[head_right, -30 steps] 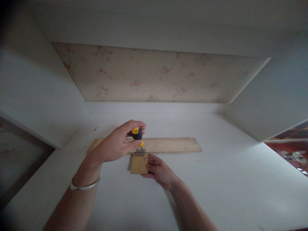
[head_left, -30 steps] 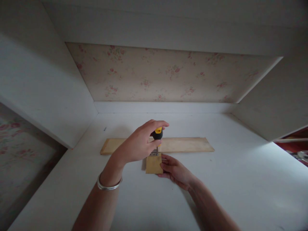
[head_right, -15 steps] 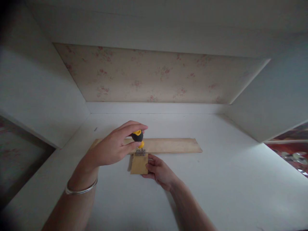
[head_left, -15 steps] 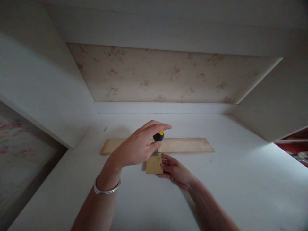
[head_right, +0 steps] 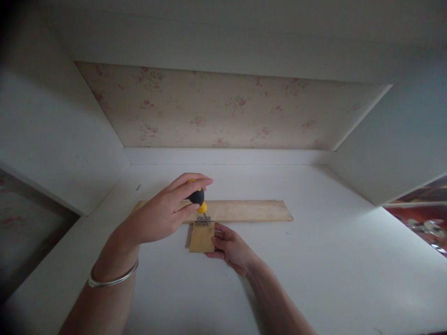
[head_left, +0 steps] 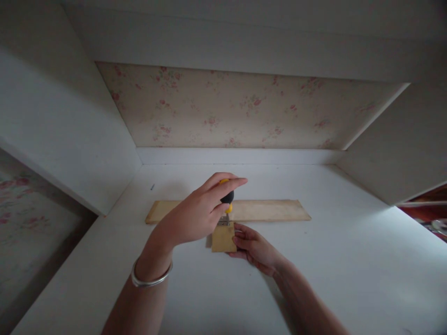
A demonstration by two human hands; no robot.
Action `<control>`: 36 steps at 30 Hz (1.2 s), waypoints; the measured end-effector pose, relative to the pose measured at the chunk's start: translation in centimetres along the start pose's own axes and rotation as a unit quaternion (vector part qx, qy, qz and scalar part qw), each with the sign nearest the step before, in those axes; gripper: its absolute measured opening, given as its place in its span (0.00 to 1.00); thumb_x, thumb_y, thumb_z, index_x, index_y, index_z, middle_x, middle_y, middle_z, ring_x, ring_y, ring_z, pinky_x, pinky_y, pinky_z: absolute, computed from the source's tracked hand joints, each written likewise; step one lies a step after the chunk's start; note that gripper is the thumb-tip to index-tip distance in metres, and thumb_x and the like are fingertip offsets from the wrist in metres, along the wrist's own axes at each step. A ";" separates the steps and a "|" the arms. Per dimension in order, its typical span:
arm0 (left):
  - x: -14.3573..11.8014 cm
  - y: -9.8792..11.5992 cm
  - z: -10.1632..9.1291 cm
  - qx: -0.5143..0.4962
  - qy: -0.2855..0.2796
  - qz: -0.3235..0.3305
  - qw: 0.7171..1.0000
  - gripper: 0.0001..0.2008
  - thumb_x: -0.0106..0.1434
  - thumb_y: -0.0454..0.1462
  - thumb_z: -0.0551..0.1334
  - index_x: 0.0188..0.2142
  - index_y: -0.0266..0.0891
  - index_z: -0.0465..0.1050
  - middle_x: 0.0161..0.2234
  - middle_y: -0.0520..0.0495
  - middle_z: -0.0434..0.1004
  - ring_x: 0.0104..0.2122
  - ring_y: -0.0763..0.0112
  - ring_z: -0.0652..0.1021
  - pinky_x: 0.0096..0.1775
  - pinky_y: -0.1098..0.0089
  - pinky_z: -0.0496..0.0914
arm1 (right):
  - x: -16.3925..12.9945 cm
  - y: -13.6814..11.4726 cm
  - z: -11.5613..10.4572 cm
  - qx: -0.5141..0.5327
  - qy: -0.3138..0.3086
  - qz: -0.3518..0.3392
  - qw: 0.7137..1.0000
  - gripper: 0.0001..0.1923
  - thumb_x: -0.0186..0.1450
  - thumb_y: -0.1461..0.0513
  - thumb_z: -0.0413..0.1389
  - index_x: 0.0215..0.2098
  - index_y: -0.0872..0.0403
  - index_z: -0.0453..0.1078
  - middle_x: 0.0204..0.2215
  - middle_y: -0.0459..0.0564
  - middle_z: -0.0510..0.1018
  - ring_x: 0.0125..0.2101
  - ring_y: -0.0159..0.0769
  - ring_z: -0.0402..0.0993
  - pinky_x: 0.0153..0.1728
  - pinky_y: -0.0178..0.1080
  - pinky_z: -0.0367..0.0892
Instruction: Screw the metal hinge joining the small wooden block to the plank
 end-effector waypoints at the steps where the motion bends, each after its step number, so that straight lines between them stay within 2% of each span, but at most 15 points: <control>1: 0.0 0.0 -0.1 0.007 0.003 -0.003 1.000 0.26 0.63 0.25 0.54 0.57 0.49 0.59 0.54 0.48 0.63 0.53 0.68 0.67 0.55 0.65 0.63 | 0.0 0.0 0.0 0.000 0.003 -0.001 1.000 0.22 0.62 0.62 0.59 0.54 0.52 0.65 0.49 0.54 0.73 0.45 0.38 0.72 0.42 0.39 0.71; 5: 0.3 -0.3 0.0 0.059 0.052 -0.030 0.996 0.22 0.62 0.31 0.61 0.55 0.47 0.62 0.48 0.48 0.67 0.44 0.68 0.72 0.49 0.65 0.68 | 0.0 -0.2 0.1 -0.003 0.006 0.004 1.000 0.21 0.62 0.62 0.59 0.54 0.52 0.65 0.49 0.53 0.73 0.44 0.36 0.72 0.41 0.38 0.71; 8: 0.5 -0.5 0.3 0.087 0.074 -0.047 0.992 0.23 0.62 0.35 0.63 0.55 0.47 0.61 0.47 0.47 0.66 0.43 0.67 0.73 0.48 0.63 0.69 | 0.0 -0.2 0.1 -0.006 0.007 0.007 1.000 0.22 0.63 0.62 0.59 0.54 0.52 0.65 0.49 0.54 0.73 0.44 0.36 0.72 0.41 0.37 0.71; 13: 0.1 0.2 0.1 0.064 0.037 -0.022 0.997 0.27 0.63 0.30 0.57 0.60 0.49 0.54 0.56 0.46 0.59 0.53 0.65 0.67 0.56 0.62 0.63 | 0.1 0.0 0.0 -0.001 0.003 0.002 1.000 0.21 0.62 0.62 0.60 0.53 0.52 0.66 0.48 0.53 0.73 0.45 0.37 0.72 0.41 0.38 0.71; 16: -0.4 0.4 -0.2 0.056 0.011 -0.020 0.998 0.31 0.62 0.26 0.54 0.62 0.50 0.51 0.58 0.47 0.58 0.55 0.66 0.65 0.56 0.65 0.63 | 0.1 0.0 -0.1 -0.002 0.000 0.000 1.000 0.21 0.62 0.62 0.60 0.53 0.52 0.66 0.49 0.54 0.72 0.45 0.38 0.71 0.41 0.38 0.71; 19: -0.4 0.4 -0.3 0.063 0.003 -0.028 0.998 0.27 0.63 0.28 0.56 0.59 0.50 0.56 0.54 0.49 0.63 0.51 0.68 0.70 0.52 0.67 0.67 | 0.1 -0.1 0.0 -0.003 -0.004 0.001 1.000 0.21 0.63 0.62 0.59 0.54 0.52 0.66 0.49 0.54 0.72 0.45 0.37 0.72 0.41 0.37 0.71; 22: 0.0 0.1 -0.2 0.094 0.029 -0.049 0.994 0.21 0.62 0.34 0.62 0.54 0.48 0.62 0.48 0.50 0.68 0.44 0.68 0.73 0.47 0.67 0.70 | 0.1 -0.2 0.2 -0.001 -0.009 0.001 1.000 0.20 0.63 0.62 0.59 0.54 0.52 0.66 0.49 0.54 0.73 0.45 0.37 0.72 0.41 0.37 0.71; 27: 0.5 -0.5 0.1 0.144 0.070 -0.105 0.981 0.20 0.61 0.43 0.63 0.51 0.43 0.64 0.44 0.47 0.67 0.37 0.66 0.75 0.38 0.65 0.73 | 0.1 -0.2 0.1 -0.002 0.003 0.007 1.000 0.21 0.62 0.62 0.59 0.54 0.53 0.65 0.49 0.54 0.73 0.43 0.36 0.72 0.40 0.36 0.71; 29: 0.3 -0.4 0.1 0.118 0.067 -0.095 0.986 0.20 0.62 0.41 0.62 0.53 0.44 0.62 0.48 0.45 0.66 0.39 0.66 0.74 0.39 0.65 0.72 | 0.0 -0.2 0.1 -0.005 0.001 0.008 1.000 0.22 0.62 0.62 0.59 0.54 0.53 0.65 0.49 0.55 0.72 0.44 0.36 0.72 0.40 0.37 0.71; 32: 0.0 0.0 0.1 0.033 0.030 -0.060 0.997 0.22 0.63 0.35 0.59 0.56 0.46 0.58 0.51 0.45 0.65 0.38 0.70 0.75 0.40 0.68 0.72 | 0.0 -0.2 0.3 -0.013 -0.013 0.003 1.000 0.21 0.63 0.62 0.59 0.54 0.53 0.65 0.50 0.54 0.72 0.46 0.37 0.71 0.41 0.37 0.70; 36: -0.4 -0.1 -0.1 -0.029 0.006 -0.082 0.996 0.20 0.62 0.31 0.59 0.52 0.46 0.61 0.42 0.50 0.72 0.31 0.73 0.76 0.35 0.70 0.73 | -0.1 -0.3 0.4 -0.020 -0.011 0.004 1.000 0.21 0.62 0.60 0.60 0.53 0.52 0.66 0.50 0.54 0.72 0.46 0.38 0.71 0.41 0.38 0.70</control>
Point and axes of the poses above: each hand's wrist, its own x-axis towards the middle knuckle, its own z-axis out of the palm, y = z × x, the point moved 5 cm from there along x, towards the middle knuckle
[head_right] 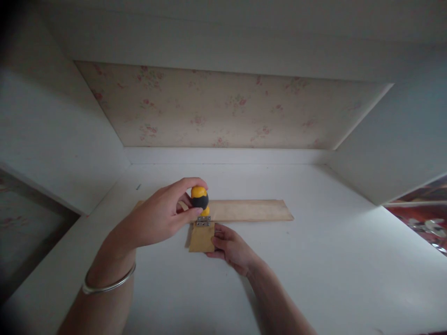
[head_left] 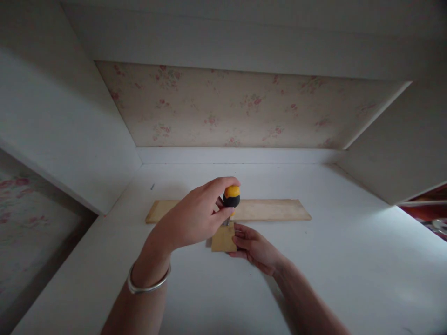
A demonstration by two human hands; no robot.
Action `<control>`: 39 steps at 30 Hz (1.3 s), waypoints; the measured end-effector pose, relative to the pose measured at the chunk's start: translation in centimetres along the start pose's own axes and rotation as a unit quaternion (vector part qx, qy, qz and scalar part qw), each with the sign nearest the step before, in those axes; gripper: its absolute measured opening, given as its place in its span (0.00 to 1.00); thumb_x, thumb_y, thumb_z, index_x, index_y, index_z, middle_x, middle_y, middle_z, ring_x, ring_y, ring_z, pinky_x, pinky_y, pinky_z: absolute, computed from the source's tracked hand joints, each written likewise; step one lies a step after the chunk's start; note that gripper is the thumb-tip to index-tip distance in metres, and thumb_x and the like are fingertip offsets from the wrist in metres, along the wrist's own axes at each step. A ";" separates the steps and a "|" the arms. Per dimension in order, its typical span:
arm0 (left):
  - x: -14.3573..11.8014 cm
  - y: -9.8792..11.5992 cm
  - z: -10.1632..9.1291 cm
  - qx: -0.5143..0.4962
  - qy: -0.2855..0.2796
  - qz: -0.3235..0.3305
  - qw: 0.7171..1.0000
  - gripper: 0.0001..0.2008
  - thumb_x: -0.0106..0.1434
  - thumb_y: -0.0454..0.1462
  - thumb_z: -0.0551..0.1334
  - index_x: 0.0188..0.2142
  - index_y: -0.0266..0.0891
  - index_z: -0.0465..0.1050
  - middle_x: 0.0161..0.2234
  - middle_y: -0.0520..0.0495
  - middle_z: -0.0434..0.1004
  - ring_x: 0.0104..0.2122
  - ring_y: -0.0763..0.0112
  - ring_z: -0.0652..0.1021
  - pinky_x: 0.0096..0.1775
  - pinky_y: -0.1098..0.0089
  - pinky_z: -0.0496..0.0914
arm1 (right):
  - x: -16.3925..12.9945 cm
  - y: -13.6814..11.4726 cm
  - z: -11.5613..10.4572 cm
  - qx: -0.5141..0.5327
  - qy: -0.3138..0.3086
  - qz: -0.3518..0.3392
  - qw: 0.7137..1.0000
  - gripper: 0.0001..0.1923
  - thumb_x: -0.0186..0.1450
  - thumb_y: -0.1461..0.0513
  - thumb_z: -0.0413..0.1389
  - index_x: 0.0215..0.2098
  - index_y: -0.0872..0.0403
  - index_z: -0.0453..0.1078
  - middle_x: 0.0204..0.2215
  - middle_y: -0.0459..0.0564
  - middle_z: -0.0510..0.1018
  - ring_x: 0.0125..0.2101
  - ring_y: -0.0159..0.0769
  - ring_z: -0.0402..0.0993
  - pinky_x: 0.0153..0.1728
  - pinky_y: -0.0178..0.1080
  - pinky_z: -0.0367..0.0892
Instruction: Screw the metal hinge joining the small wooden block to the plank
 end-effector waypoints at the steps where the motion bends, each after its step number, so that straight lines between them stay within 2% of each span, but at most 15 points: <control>1: 0.0 -0.1 0.0 -0.004 0.003 -0.011 1.000 0.19 0.61 0.31 0.59 0.52 0.46 0.61 0.40 0.51 0.72 0.29 0.73 0.76 0.34 0.71 0.72 | 0.0 0.0 0.0 -0.001 0.003 0.002 1.000 0.21 0.62 0.60 0.60 0.53 0.52 0.66 0.50 0.55 0.72 0.46 0.38 0.71 0.41 0.38 0.70; 4: 0.2 -0.3 0.1 0.001 0.016 -0.031 0.999 0.19 0.60 0.33 0.62 0.50 0.46 0.62 0.37 0.53 0.73 0.26 0.74 0.75 0.31 0.72 0.71 | 0.0 0.0 -0.1 0.001 0.008 0.002 1.000 0.21 0.62 0.60 0.60 0.53 0.52 0.67 0.50 0.54 0.72 0.47 0.38 0.70 0.41 0.38 0.70; 7: 0.7 -0.6 0.3 0.035 0.069 -0.039 0.996 0.23 0.57 0.37 0.67 0.50 0.46 0.61 0.39 0.52 0.72 0.26 0.74 0.75 0.31 0.72 0.71 | 0.1 0.1 -0.3 0.006 0.010 0.003 1.000 0.20 0.62 0.61 0.60 0.52 0.52 0.67 0.49 0.54 0.72 0.45 0.37 0.71 0.41 0.38 0.70; 10: 1.2 -0.6 0.7 0.085 0.117 -0.030 0.989 0.26 0.57 0.40 0.67 0.53 0.46 0.60 0.42 0.50 0.70 0.31 0.71 0.74 0.34 0.70 0.72 | 0.1 0.1 -0.3 0.006 0.007 0.001 1.000 0.20 0.63 0.62 0.59 0.53 0.53 0.66 0.49 0.54 0.73 0.43 0.35 0.72 0.40 0.36 0.71; 14: 1.6 -0.6 1.4 0.109 0.135 -0.012 0.985 0.20 0.61 0.42 0.64 0.52 0.45 0.63 0.43 0.48 0.68 0.38 0.67 0.74 0.39 0.67 0.72 | 0.0 0.0 -0.1 0.006 0.000 0.002 1.000 0.20 0.63 0.62 0.58 0.53 0.53 0.66 0.49 0.54 0.73 0.44 0.35 0.72 0.41 0.36 0.71; 16: 1.6 -0.7 1.5 0.094 0.120 0.001 0.988 0.18 0.63 0.39 0.61 0.52 0.46 0.63 0.47 0.47 0.66 0.39 0.68 0.74 0.40 0.67 0.72 | 0.0 0.0 0.0 0.004 0.003 0.005 1.000 0.20 0.62 0.62 0.59 0.53 0.53 0.67 0.48 0.54 0.73 0.44 0.36 0.72 0.40 0.36 0.71; 20: 1.2 -0.8 1.6 0.065 0.033 0.022 0.997 0.21 0.65 0.31 0.56 0.55 0.51 0.62 0.55 0.48 0.60 0.35 0.74 0.74 0.39 0.69 0.73 | 0.0 0.1 -0.2 0.000 0.013 0.006 1.000 0.20 0.62 0.61 0.59 0.52 0.54 0.67 0.49 0.55 0.72 0.45 0.37 0.71 0.40 0.36 0.71; 24: 0.8 -0.7 0.9 0.051 0.009 0.045 0.998 0.27 0.64 0.27 0.52 0.59 0.53 0.58 0.54 0.49 0.61 0.44 0.71 0.72 0.44 0.70 0.71 | 0.0 0.1 -0.3 0.001 0.009 0.002 1.000 0.20 0.62 0.61 0.59 0.53 0.54 0.66 0.49 0.55 0.73 0.43 0.36 0.72 0.39 0.35 0.71; 26: 0.7 -0.6 0.7 0.044 0.000 0.055 0.998 0.28 0.64 0.27 0.52 0.59 0.54 0.57 0.52 0.49 0.63 0.44 0.71 0.72 0.44 0.70 0.71 | 0.0 0.1 -0.3 0.000 0.012 0.004 1.000 0.21 0.62 0.61 0.60 0.53 0.53 0.66 0.48 0.54 0.73 0.43 0.36 0.72 0.39 0.36 0.71; 28: 0.7 -0.7 0.6 0.049 0.004 0.050 0.998 0.27 0.64 0.28 0.54 0.58 0.53 0.58 0.50 0.49 0.64 0.39 0.73 0.73 0.41 0.71 0.72 | 0.0 0.0 -0.2 -0.002 0.013 0.005 1.000 0.21 0.62 0.60 0.60 0.52 0.53 0.67 0.49 0.54 0.73 0.43 0.36 0.72 0.40 0.36 0.71; 32: 1.0 -1.1 0.7 0.081 0.052 0.013 0.995 0.23 0.61 0.35 0.63 0.55 0.48 0.61 0.45 0.48 0.66 0.31 0.74 0.72 0.36 0.70 0.72 | 0.1 0.0 -0.2 -0.003 0.017 0.006 1.000 0.21 0.61 0.60 0.60 0.52 0.53 0.67 0.49 0.55 0.73 0.44 0.37 0.72 0.40 0.37 0.71; 36: 1.2 -1.2 0.9 0.089 0.081 -0.004 0.993 0.24 0.60 0.38 0.65 0.54 0.45 0.60 0.48 0.46 0.65 0.36 0.69 0.73 0.38 0.67 0.72 | 0.1 0.2 -0.3 0.000 0.021 0.011 1.000 0.20 0.62 0.61 0.60 0.52 0.54 0.66 0.48 0.55 0.73 0.45 0.37 0.71 0.40 0.37 0.71; 39: 1.0 -1.0 1.1 0.049 0.046 0.018 0.998 0.27 0.61 0.34 0.62 0.57 0.47 0.55 0.54 0.45 0.61 0.41 0.69 0.73 0.40 0.67 0.72 | 0.1 0.2 -0.2 -0.004 0.017 0.006 1.000 0.21 0.62 0.61 0.60 0.52 0.53 0.66 0.49 0.54 0.72 0.46 0.38 0.71 0.41 0.37 0.71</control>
Point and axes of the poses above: each hand's wrist, its own x-axis towards the middle knuckle, its own z-axis out of the palm, y = z × x, the point moved 5 cm from there along x, towards the middle knuckle
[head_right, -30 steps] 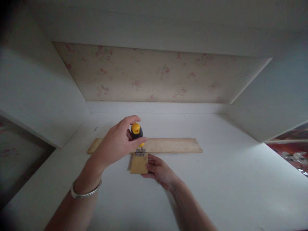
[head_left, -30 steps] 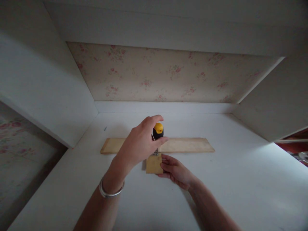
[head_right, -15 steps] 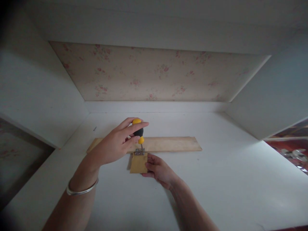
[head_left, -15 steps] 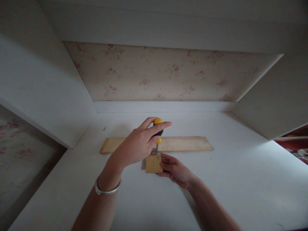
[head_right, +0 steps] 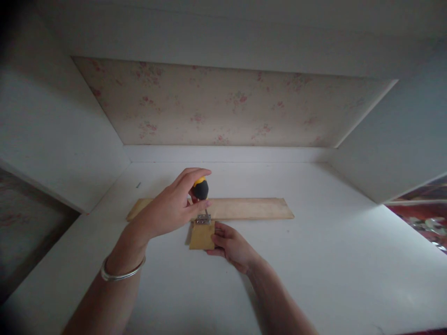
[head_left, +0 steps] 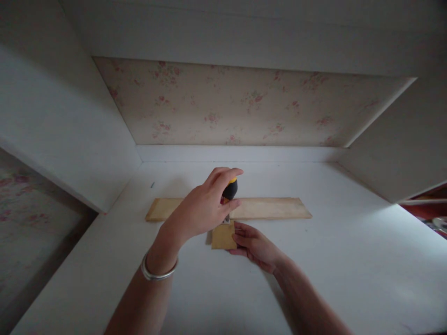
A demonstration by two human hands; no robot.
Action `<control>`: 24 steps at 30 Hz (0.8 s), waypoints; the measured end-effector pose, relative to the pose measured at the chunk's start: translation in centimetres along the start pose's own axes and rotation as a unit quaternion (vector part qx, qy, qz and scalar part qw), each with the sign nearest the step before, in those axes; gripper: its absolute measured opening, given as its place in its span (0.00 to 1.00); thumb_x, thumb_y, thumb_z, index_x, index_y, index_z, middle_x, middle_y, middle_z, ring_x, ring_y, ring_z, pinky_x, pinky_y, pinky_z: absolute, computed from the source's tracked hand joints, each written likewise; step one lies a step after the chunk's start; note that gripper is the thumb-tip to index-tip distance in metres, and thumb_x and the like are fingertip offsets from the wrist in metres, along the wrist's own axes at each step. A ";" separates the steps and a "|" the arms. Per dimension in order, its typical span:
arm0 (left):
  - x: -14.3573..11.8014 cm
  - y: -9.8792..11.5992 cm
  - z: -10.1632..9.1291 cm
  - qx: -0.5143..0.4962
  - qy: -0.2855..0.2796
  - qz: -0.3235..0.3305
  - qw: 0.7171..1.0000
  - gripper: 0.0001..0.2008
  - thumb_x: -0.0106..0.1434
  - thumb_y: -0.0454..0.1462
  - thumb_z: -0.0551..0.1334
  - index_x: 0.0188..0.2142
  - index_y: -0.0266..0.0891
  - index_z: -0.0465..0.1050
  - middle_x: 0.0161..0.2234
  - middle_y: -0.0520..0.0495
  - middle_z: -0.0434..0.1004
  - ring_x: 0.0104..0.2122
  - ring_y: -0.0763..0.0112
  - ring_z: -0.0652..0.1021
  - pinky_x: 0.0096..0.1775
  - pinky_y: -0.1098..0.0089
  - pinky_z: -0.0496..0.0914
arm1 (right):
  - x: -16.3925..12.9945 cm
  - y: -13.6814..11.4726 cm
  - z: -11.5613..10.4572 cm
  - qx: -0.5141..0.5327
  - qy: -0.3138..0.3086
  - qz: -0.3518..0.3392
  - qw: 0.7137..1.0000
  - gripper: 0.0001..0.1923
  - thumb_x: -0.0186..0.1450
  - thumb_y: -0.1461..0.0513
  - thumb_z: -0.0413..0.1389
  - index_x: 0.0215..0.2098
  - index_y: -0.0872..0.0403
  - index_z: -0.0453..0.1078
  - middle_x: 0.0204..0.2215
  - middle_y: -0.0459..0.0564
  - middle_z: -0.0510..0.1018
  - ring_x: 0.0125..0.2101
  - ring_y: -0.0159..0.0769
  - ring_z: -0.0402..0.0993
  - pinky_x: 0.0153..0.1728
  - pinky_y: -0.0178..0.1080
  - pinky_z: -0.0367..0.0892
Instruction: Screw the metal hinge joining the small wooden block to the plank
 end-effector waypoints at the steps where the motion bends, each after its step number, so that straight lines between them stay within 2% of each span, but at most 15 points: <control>1: -0.1 0.1 0.0 -0.016 -0.015 0.009 1.000 0.27 0.62 0.32 0.60 0.58 0.48 0.54 0.55 0.45 0.60 0.41 0.69 0.73 0.40 0.68 0.72 | 0.0 0.0 0.0 0.000 -0.001 -0.001 1.000 0.21 0.61 0.61 0.60 0.52 0.53 0.66 0.50 0.54 0.72 0.46 0.38 0.71 0.41 0.37 0.71; 4: -0.5 0.1 -0.4 -0.042 -0.043 0.018 0.998 0.27 0.63 0.29 0.56 0.59 0.49 0.55 0.54 0.46 0.63 0.42 0.70 0.73 0.41 0.69 0.72 | -0.1 -0.2 0.1 0.000 0.002 0.004 1.000 0.21 0.61 0.60 0.60 0.52 0.53 0.66 0.49 0.55 0.72 0.46 0.38 0.71 0.41 0.37 0.71; 7: -0.6 0.1 -0.6 -0.041 -0.042 0.010 0.998 0.24 0.63 0.30 0.57 0.57 0.49 0.58 0.48 0.48 0.68 0.38 0.71 0.74 0.40 0.69 0.72 | -0.1 -0.1 0.0 0.001 0.002 0.007 1.000 0.21 0.61 0.60 0.60 0.52 0.54 0.67 0.49 0.55 0.72 0.45 0.38 0.71 0.41 0.37 0.71; 11: -0.1 0.0 -0.4 0.020 0.009 -0.022 1.000 0.21 0.59 0.37 0.65 0.51 0.46 0.63 0.44 0.48 0.68 0.35 0.69 0.74 0.35 0.68 0.72 | 0.0 0.0 -0.1 0.011 -0.005 0.000 1.000 0.21 0.61 0.61 0.60 0.52 0.53 0.67 0.50 0.54 0.72 0.46 0.38 0.71 0.41 0.38 0.71; 14: 0.2 0.2 -0.1 0.043 0.032 -0.035 0.998 0.24 0.59 0.40 0.65 0.53 0.44 0.61 0.47 0.45 0.66 0.36 0.67 0.73 0.34 0.68 0.71 | 0.0 0.1 -0.1 0.009 -0.009 -0.002 1.000 0.20 0.62 0.61 0.60 0.52 0.53 0.67 0.49 0.54 0.72 0.46 0.38 0.71 0.41 0.37 0.71; 19: -0.1 0.9 -0.1 -0.051 -0.012 0.011 0.999 0.25 0.62 0.33 0.59 0.58 0.47 0.57 0.53 0.45 0.64 0.37 0.71 0.74 0.38 0.70 0.72 | 0.0 0.0 0.0 0.005 -0.010 0.000 1.000 0.19 0.62 0.62 0.59 0.52 0.53 0.67 0.48 0.54 0.73 0.45 0.37 0.71 0.40 0.36 0.71; 24: -0.3 0.7 -0.5 -0.074 -0.032 0.005 0.997 0.21 0.62 0.33 0.61 0.54 0.46 0.63 0.44 0.50 0.70 0.30 0.75 0.73 0.33 0.73 0.71 | 0.0 0.0 0.0 0.007 -0.010 -0.005 1.000 0.20 0.63 0.62 0.59 0.53 0.52 0.67 0.49 0.53 0.73 0.44 0.36 0.71 0.40 0.36 0.71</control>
Point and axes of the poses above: each hand's wrist, its own x-axis towards the middle knuckle, its own z-axis out of the palm, y = z × x, the point moved 5 cm from there along x, towards the middle knuckle
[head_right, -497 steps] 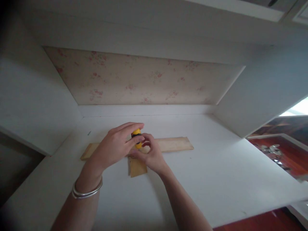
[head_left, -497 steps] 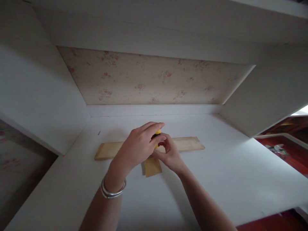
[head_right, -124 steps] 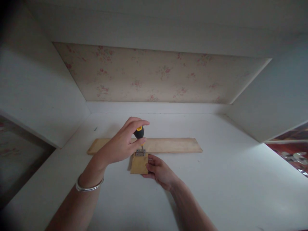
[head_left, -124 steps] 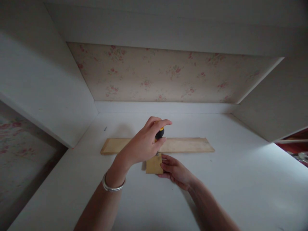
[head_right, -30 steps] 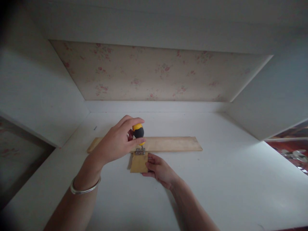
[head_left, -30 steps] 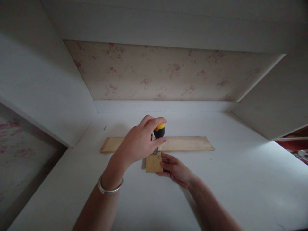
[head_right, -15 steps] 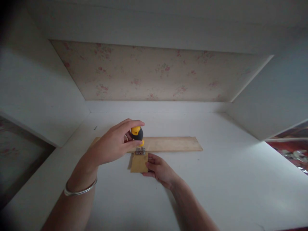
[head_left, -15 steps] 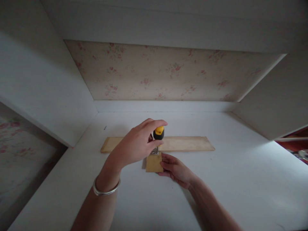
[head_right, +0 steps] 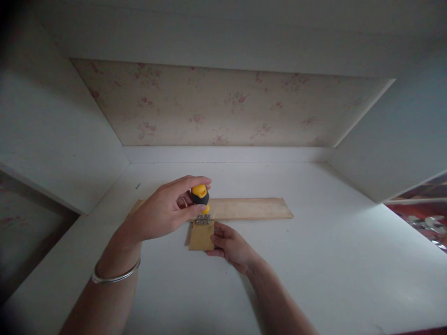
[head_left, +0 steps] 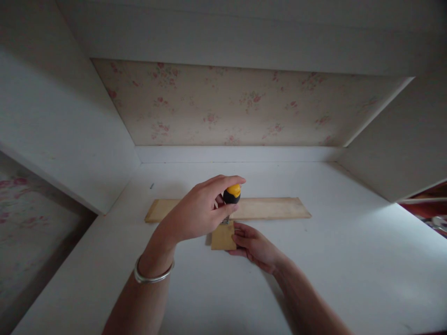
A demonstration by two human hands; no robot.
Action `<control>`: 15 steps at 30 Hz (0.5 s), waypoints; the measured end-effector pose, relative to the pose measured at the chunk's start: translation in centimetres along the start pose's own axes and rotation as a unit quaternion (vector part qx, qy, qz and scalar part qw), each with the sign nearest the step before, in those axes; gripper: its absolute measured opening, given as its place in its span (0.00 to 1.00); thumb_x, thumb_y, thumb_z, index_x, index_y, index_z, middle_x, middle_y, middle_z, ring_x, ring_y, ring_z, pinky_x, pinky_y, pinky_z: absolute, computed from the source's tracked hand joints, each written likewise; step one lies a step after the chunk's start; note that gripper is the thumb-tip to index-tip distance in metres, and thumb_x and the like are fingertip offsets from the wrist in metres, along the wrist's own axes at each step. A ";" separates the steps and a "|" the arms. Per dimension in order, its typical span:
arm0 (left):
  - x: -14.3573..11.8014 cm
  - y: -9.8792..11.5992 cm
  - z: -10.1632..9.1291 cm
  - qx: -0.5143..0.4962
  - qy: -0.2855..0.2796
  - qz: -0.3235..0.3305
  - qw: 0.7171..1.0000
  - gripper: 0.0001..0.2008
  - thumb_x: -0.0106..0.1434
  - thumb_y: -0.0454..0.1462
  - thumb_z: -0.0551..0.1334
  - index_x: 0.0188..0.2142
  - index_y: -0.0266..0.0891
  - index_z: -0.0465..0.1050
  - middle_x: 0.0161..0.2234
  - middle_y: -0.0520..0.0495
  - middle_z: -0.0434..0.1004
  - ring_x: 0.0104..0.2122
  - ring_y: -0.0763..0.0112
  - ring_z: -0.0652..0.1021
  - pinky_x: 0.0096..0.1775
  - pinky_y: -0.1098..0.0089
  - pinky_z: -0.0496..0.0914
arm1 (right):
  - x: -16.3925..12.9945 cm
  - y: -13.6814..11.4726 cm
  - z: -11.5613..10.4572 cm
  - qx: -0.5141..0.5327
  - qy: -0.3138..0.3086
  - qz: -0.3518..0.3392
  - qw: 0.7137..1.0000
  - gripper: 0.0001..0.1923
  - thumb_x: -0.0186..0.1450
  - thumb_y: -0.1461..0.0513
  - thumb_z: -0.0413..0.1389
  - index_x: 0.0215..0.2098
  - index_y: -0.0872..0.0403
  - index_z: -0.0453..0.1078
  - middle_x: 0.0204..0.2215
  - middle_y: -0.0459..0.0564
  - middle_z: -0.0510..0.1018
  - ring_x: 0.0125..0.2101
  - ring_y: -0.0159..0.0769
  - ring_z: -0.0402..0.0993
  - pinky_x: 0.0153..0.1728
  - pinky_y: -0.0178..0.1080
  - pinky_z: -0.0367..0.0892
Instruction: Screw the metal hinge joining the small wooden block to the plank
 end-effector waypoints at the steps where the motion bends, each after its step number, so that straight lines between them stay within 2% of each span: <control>1: 0.1 -0.1 0.0 0.017 0.014 -0.003 1.000 0.21 0.61 0.34 0.62 0.53 0.46 0.64 0.43 0.50 0.70 0.30 0.75 0.73 0.33 0.73 0.71 | 0.0 0.0 0.0 0.001 0.000 0.000 1.000 0.19 0.63 0.62 0.59 0.52 0.52 0.67 0.48 0.53 0.73 0.44 0.36 0.72 0.40 0.36 0.71; 4: 0.5 -0.2 0.0 0.104 0.075 -0.021 0.991 0.21 0.58 0.40 0.66 0.50 0.44 0.65 0.42 0.49 0.68 0.33 0.71 0.73 0.34 0.70 0.71 | 0.1 0.1 0.0 0.000 0.001 0.001 1.000 0.19 0.63 0.63 0.58 0.53 0.52 0.66 0.49 0.53 0.72 0.43 0.35 0.72 0.39 0.36 0.71; 6: 0.6 -0.3 0.2 0.142 0.091 -0.030 0.985 0.21 0.59 0.43 0.65 0.50 0.44 0.64 0.43 0.48 0.67 0.36 0.69 0.73 0.36 0.68 0.71 | 0.1 0.0 0.1 -0.002 -0.002 0.001 1.000 0.19 0.64 0.63 0.57 0.53 0.53 0.66 0.49 0.53 0.72 0.44 0.36 0.72 0.40 0.36 0.71; 11: 0.3 -0.2 0.7 0.091 0.020 -0.002 0.996 0.26 0.61 0.36 0.61 0.57 0.47 0.56 0.53 0.45 0.63 0.39 0.69 0.74 0.39 0.68 0.72 | 0.1 -0.1 0.2 -0.008 -0.009 0.005 1.000 0.18 0.64 0.64 0.57 0.53 0.53 0.66 0.48 0.53 0.73 0.46 0.36 0.71 0.40 0.35 0.71; 15: -0.2 -0.6 0.2 0.054 -0.017 -0.007 0.998 0.26 0.62 0.31 0.60 0.57 0.49 0.56 0.48 0.49 0.68 0.33 0.74 0.74 0.37 0.70 0.71 | 0.1 0.0 0.0 -0.012 -0.001 0.002 1.000 0.19 0.64 0.63 0.57 0.53 0.53 0.66 0.49 0.53 0.73 0.46 0.36 0.71 0.40 0.35 0.70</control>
Point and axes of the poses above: each hand's wrist, its own x-axis towards the middle knuckle, its own z-axis out of the palm, y = z × x, the point moved 5 cm from there along x, towards the middle knuckle
